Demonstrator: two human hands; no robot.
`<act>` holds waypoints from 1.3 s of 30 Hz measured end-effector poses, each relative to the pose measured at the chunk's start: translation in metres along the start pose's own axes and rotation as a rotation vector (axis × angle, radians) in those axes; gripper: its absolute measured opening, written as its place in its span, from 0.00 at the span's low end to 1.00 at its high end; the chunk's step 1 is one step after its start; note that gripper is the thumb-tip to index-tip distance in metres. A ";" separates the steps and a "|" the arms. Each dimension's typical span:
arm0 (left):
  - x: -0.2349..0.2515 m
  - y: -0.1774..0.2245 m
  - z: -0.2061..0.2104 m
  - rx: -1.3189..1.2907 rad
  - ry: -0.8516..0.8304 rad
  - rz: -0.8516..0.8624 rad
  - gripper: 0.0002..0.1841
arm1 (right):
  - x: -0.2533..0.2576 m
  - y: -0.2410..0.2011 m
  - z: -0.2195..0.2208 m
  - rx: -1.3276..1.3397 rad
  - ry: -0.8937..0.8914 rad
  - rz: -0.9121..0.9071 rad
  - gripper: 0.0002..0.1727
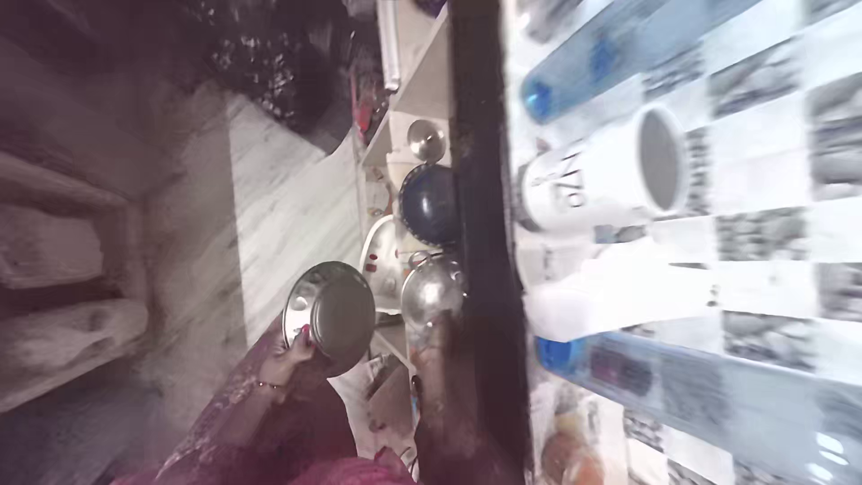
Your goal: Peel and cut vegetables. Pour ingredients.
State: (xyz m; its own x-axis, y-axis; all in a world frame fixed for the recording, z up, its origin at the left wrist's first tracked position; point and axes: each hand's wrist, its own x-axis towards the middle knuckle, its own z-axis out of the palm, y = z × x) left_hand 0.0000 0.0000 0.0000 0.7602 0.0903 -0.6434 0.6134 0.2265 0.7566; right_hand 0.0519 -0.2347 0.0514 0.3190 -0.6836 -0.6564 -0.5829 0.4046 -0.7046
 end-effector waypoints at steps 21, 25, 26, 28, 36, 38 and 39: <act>0.022 0.305 -0.010 0.790 -0.602 1.078 0.25 | -0.150 -0.123 0.061 -0.010 -0.558 -0.348 0.37; 0.076 0.375 -0.007 0.534 -0.346 0.877 0.55 | -0.157 -0.169 0.076 0.000 -0.571 -0.443 0.40; 0.078 0.389 -0.004 0.438 -0.393 0.694 0.59 | -0.162 -0.184 0.080 -0.017 -0.580 -0.450 0.39; 0.078 0.405 0.003 0.277 -0.479 0.397 0.39 | -0.167 -0.208 0.084 -0.072 -0.607 -0.455 0.36; 0.140 0.401 0.020 0.119 -0.482 0.225 0.16 | -0.102 -0.350 -0.008 -0.249 0.085 -0.902 0.16; 0.152 0.405 0.025 0.127 -0.404 0.210 0.14 | -0.064 -0.410 -0.021 -0.432 0.206 -0.904 0.16; 0.157 0.406 0.029 0.134 -0.367 0.208 0.14 | -0.039 -0.435 -0.022 -0.583 0.194 -0.880 0.15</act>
State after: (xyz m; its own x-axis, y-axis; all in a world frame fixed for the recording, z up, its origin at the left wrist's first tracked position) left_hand 0.3744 0.0779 0.2092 0.8812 -0.2354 -0.4100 0.4434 0.1104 0.8895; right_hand 0.2772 -0.3974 0.3895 0.7070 -0.6988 0.1092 -0.4892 -0.5946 -0.6381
